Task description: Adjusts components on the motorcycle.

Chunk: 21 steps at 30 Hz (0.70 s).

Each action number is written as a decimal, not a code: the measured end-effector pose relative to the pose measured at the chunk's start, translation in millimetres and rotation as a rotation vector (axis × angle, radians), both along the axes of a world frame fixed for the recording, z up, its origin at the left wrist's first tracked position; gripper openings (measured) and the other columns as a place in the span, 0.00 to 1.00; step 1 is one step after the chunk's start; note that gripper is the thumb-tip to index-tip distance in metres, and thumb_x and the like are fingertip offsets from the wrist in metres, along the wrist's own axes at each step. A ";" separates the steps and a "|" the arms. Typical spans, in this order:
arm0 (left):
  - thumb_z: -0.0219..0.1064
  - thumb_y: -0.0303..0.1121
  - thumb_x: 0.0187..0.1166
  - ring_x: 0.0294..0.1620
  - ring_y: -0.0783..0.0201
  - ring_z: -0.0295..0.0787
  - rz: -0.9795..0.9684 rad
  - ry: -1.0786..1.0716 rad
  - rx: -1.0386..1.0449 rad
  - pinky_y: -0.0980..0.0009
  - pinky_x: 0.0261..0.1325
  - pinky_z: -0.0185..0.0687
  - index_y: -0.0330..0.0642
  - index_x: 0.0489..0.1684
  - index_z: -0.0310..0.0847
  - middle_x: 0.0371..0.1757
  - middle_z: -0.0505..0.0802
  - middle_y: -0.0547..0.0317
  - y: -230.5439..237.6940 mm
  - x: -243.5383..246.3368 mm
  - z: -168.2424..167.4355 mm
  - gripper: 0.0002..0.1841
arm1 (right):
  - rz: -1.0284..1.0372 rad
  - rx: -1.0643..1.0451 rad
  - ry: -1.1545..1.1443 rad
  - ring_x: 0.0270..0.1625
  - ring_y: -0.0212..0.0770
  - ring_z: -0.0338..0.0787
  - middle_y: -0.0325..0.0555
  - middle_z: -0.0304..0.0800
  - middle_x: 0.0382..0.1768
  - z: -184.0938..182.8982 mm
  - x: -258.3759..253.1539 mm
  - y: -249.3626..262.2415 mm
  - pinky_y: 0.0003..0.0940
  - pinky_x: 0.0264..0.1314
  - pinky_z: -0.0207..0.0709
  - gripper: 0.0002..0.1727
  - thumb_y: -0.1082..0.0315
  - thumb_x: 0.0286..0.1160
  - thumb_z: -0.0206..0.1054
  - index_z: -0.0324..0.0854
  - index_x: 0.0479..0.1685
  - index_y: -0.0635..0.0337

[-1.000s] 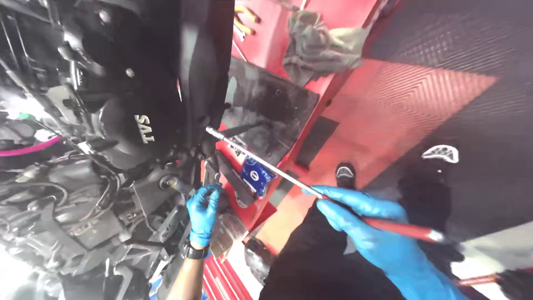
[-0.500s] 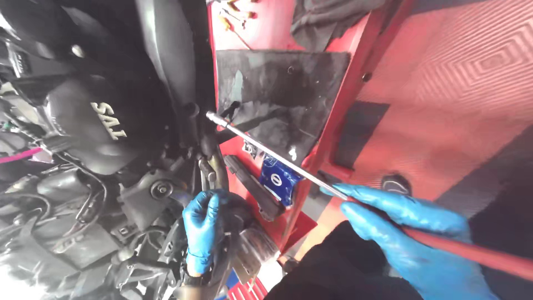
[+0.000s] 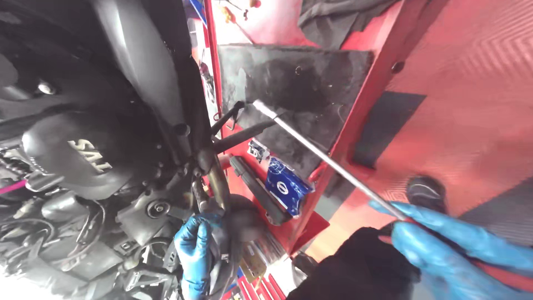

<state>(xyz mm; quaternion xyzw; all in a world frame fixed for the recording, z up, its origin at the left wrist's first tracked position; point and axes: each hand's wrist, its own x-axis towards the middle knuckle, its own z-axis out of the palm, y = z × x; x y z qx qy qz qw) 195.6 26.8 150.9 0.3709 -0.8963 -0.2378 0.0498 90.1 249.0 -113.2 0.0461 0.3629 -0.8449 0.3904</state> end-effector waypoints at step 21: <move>0.63 0.42 0.87 0.40 0.73 0.94 0.047 0.019 -0.028 0.74 0.48 0.92 0.45 0.36 0.91 0.37 0.96 0.66 -0.1 -2.6 1.9 0.15 | 0.238 0.050 0.235 0.34 0.19 0.85 0.28 0.93 0.38 84.9 -68.1 22.7 0.18 0.38 0.81 0.15 0.72 0.81 0.64 0.89 0.61 0.53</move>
